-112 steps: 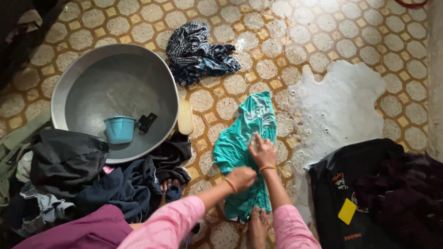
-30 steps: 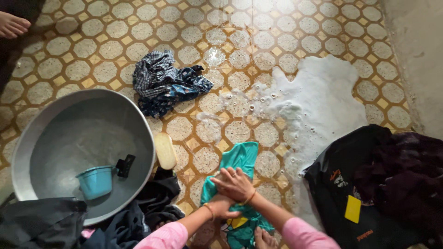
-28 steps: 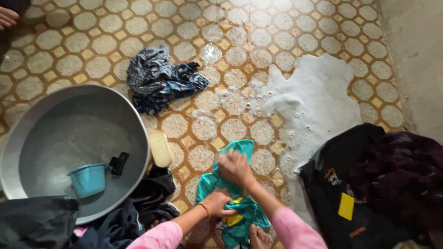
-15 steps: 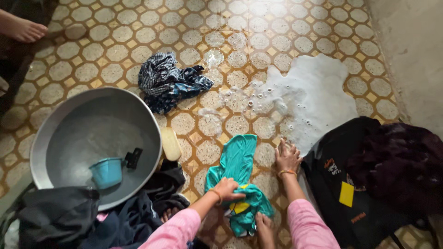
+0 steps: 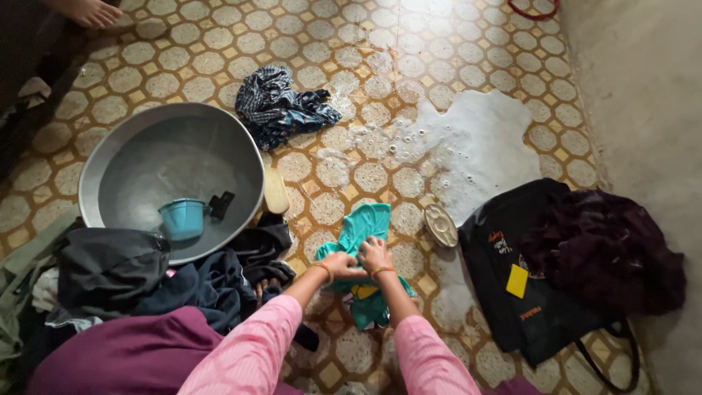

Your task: The person hand-washes a teal t-shirt and a pair of black shorts on a tiled floor. They scrub the items with a yellow bar of soap, rinse them using water from a metal basin, and wring out the excess water.

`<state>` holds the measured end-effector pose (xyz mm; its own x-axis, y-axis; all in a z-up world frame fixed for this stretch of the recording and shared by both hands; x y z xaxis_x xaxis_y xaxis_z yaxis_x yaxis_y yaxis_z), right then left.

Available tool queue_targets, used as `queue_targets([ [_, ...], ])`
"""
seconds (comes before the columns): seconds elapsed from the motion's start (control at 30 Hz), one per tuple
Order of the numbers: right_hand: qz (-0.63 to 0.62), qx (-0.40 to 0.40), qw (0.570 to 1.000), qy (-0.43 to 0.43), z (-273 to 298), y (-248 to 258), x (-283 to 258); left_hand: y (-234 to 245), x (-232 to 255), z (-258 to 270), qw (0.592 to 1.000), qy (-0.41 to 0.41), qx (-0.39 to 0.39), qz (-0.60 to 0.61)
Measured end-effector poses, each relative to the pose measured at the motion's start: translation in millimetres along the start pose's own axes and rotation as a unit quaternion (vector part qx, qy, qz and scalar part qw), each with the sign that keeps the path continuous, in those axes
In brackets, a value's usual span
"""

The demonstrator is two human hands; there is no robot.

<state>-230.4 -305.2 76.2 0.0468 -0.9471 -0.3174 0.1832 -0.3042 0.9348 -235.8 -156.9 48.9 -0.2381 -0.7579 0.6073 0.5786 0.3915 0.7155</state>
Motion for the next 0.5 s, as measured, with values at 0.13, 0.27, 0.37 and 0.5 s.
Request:
queue_targets([
  [0.13, 0.009, -0.093, 0.994, -0.058, 18, -7, 18, 18, -8, 7, 0.979, 0.073, 0.191, 0.009],
  [0.27, -0.014, -0.059, 0.973, -0.222, 21, -6, 42, 10, -15, 22, 0.898, 0.256, 0.357, 0.003],
  [0.37, 0.002, 0.169, 0.942, -0.290, 43, -9, 38, -22, -6, 35, 0.841, 0.360, 0.392, 0.102],
  [0.5, -0.144, 0.194, 0.920, -0.310, 48, -39, 7, -59, 28, 33, 0.776, 0.468, 0.394, 0.153],
])
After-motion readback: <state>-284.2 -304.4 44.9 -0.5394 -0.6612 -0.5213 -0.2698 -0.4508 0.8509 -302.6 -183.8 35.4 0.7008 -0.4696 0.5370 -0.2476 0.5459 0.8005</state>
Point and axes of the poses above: each hand's wrist, its own z-axis away from the middle knuckle, its own y-axis out of the back of the hand, x = y × z, the point moved 4 cm from there along -z, towards the middle knuckle, and after that the axes turned 6 degrees about x, right-handed, at the moved point
